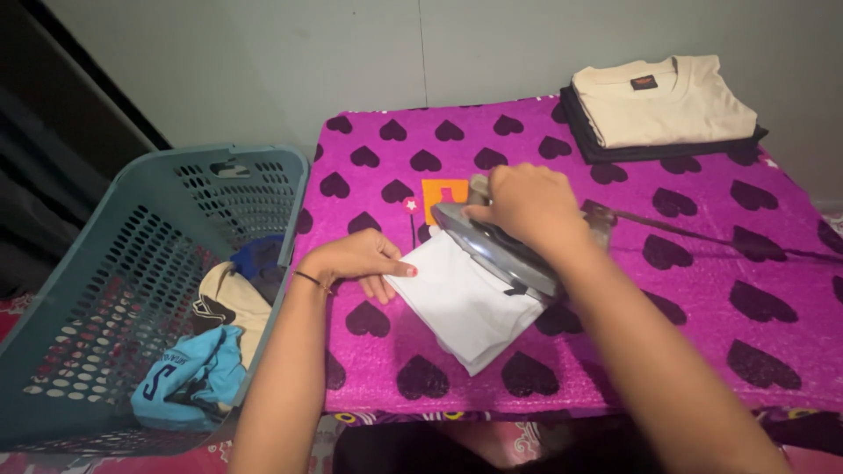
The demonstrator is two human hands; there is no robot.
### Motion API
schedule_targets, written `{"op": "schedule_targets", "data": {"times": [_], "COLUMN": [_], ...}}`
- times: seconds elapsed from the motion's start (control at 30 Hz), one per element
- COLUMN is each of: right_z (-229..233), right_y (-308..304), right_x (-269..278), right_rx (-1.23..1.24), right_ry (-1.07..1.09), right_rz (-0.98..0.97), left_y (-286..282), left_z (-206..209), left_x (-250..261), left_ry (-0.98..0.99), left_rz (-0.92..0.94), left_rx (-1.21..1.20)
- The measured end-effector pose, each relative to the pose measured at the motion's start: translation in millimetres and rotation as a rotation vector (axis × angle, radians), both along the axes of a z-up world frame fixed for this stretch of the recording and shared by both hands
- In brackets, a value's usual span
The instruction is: Ironing and folding white clothes on a table.
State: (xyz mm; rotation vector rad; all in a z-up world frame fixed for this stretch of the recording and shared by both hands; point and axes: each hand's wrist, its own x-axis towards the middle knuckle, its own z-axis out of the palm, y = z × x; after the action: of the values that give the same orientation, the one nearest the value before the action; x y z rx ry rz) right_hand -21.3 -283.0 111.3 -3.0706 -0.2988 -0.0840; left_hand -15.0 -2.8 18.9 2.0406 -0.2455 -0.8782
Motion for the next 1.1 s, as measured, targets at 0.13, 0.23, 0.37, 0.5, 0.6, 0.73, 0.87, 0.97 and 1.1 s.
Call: {"op": "schedule_targets", "data": {"times": [0.13, 0.23, 0.37, 0.5, 0.6, 0.73, 0.87, 0.97, 1.1], "right_z": [-1.6, 9.7, 25.3, 14.9, 7.7, 0.6, 6.1, 21.4, 41.7], "right_y": [3.3, 2.1, 4.6, 6.5, 15.4, 18.2, 8.4, -5.7, -17.0], "right_x": [-0.3, -26.0, -65.8, -48.2, -32.5, -28.6, -48.6, -63.2, -60.0], "right_rx": [0.000, -0.024, -0.043, -0.056, -0.043, -0.041, -0.073, -0.045, -0.003], "right_ry": [0.004, 0.043, 0.106, 0.087, 0.041, -0.006, 0.050, 0.121, 0.083], "right_rz": [0.006, 0.038, 0.086, 0.088, 0.092, 0.107, 0.119, 0.058, -0.005], "left_y": [-0.1, 1.5, 2.0, 2.7, 5.4, 8.3, 8.6, 8.3, 8.0], "left_z": [4.2, 2.7, -2.3, 1.6, 1.7, -4.9, -5.1, -3.4, 2.5], "left_x": [-3.7, -1.9, -0.9, -5.3, -7.0, -4.1, -4.4, -4.9, -6.2], "left_ry": [0.042, 0.050, 0.063, 0.114, 0.123, 0.101, 0.094, 0.094, 0.097], "left_rz": [0.014, 0.004, -0.006, 0.017, 0.016, -0.012, -0.002, 0.003, 0.007], "left_rx": [-0.008, -0.019, -0.011, -0.019, -0.024, -0.029, -0.026, -0.033, -0.031]}}
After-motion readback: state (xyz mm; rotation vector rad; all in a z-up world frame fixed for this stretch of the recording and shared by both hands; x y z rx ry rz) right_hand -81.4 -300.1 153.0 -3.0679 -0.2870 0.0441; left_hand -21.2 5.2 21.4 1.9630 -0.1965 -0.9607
